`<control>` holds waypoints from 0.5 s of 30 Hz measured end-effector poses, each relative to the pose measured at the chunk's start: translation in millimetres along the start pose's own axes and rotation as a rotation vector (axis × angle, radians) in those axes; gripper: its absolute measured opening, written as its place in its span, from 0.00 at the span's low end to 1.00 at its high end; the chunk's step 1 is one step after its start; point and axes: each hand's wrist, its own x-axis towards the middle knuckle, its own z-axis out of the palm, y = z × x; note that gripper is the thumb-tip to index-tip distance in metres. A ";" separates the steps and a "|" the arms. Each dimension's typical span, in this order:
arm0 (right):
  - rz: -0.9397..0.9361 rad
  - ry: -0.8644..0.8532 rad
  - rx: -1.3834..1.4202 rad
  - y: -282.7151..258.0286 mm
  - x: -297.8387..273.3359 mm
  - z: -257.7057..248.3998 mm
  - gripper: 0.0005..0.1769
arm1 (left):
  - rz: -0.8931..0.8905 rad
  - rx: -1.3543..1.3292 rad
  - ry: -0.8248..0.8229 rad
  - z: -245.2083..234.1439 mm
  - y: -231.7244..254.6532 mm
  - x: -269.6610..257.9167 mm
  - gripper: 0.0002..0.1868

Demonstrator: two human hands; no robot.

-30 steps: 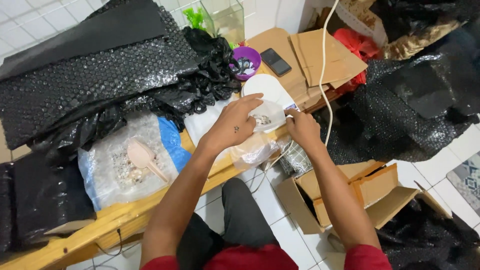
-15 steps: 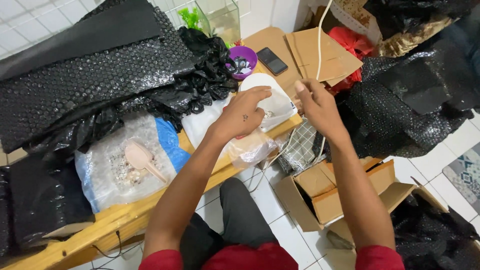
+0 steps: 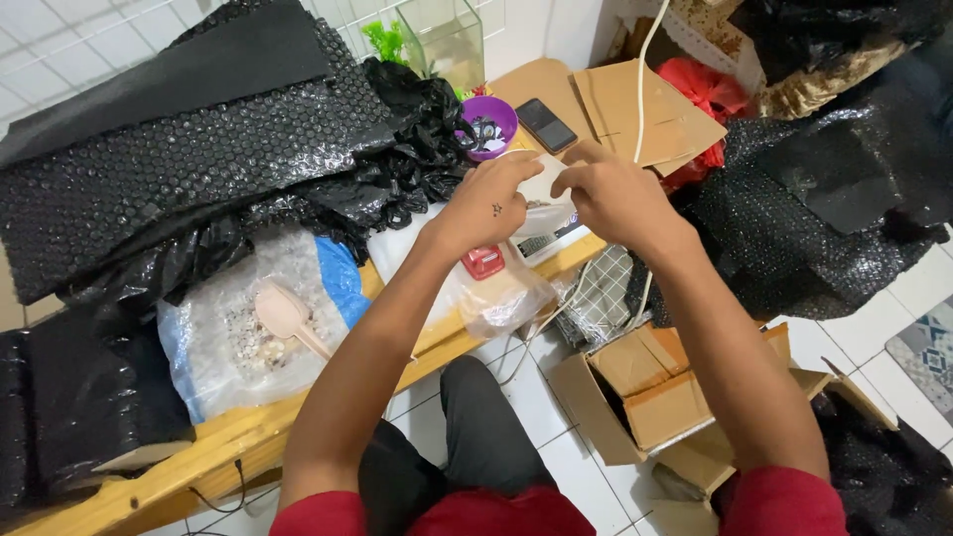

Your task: The person scoops small metal items from a plastic bag into a container on a digital scale, adjusts the weight, and then places the items into a small resealable plastic bag.

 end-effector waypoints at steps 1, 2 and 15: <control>0.000 0.001 0.001 7.6 7.0 4.8 0.14 | 0.000 0.001 -0.001 1.8 -3.9 3.2 0.29; -0.002 -0.029 0.012 15.2 13.8 9.9 0.17 | -0.020 0.012 -0.010 4.2 -8.0 5.9 0.29; 0.078 -0.108 0.043 56.7 81.8 29.8 0.20 | -0.251 -0.008 -0.008 16.1 -34.9 44.6 0.27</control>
